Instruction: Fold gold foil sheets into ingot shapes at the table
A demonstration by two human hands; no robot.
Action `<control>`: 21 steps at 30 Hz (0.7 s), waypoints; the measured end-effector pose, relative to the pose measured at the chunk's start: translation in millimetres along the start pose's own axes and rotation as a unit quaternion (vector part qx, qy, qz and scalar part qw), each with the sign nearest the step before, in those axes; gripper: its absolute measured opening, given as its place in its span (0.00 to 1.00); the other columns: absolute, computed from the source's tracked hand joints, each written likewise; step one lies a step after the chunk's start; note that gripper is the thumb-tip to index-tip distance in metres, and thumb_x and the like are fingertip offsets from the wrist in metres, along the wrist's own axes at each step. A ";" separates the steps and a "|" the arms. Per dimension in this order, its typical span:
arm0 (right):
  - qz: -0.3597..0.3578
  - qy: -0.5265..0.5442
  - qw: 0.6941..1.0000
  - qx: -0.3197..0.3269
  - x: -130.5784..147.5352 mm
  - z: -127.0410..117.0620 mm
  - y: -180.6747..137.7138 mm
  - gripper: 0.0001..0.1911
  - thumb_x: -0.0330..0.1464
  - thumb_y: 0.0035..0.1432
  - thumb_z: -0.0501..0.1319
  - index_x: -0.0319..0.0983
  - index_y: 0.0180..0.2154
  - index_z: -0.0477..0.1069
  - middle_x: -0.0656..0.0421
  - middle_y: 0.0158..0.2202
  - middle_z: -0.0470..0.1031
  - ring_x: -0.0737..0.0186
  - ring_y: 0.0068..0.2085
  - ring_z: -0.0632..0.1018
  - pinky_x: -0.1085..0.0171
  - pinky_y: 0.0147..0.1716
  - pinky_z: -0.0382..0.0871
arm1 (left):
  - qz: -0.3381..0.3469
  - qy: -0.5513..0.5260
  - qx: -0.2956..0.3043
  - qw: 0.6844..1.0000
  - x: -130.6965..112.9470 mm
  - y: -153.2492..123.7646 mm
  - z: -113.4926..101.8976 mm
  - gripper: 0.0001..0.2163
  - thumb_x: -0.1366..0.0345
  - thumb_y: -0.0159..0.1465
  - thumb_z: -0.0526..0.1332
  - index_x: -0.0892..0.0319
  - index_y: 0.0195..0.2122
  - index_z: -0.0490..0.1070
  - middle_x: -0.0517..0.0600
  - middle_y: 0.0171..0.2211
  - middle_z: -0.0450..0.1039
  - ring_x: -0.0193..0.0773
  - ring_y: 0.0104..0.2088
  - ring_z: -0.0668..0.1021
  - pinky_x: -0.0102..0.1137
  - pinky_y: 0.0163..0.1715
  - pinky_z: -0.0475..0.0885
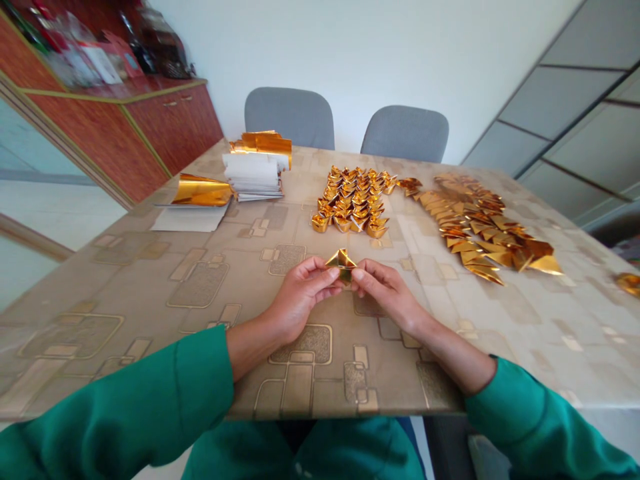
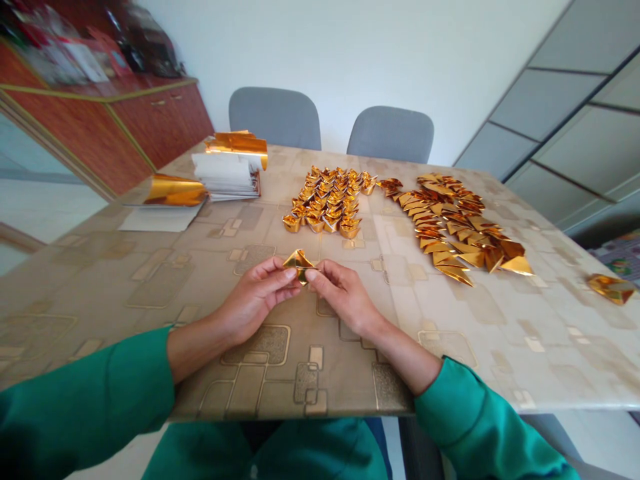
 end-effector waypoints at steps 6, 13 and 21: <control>0.012 0.028 0.999 0.013 -6.6 0.9 4.4 0.19 0.47 0.59 0.61 0.40 0.27 0.65 0.65 0.23 0.60 0.69 0.25 0.60 0.67 0.25 0.53 | -0.056 -0.041 0.022 0.997 7.3 0.6 5.3 0.13 0.62 0.53 0.73 0.62 0.32 0.73 0.48 0.32 0.78 0.31 0.32 0.79 0.28 0.37 0.75; 0.014 0.043 0.999 0.024 -4.9 0.5 2.4 0.18 0.44 0.59 0.61 0.39 0.26 0.65 0.66 0.22 0.59 0.69 0.25 0.58 0.67 0.25 0.52 | -0.040 0.004 0.015 0.999 6.9 1.7 1.6 0.13 0.63 0.51 0.74 0.63 0.31 0.74 0.49 0.29 0.78 0.32 0.29 0.80 0.28 0.35 0.75; 0.019 0.056 0.998 0.025 -4.4 0.2 5.2 0.20 0.48 0.59 0.60 0.39 0.27 0.68 0.63 0.24 0.65 0.68 0.26 0.64 0.66 0.27 0.58 | -0.025 -0.014 -0.013 1.000 4.8 3.2 -2.5 0.13 0.64 0.50 0.74 0.63 0.31 0.74 0.47 0.29 0.78 0.29 0.28 0.78 0.27 0.35 0.74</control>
Point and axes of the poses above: each hand's wrist, its own y-axis towards the middle knuckle, its own z-axis out of the palm, x = y × z, the point moved 7 cm from there along y, towards the middle knuckle
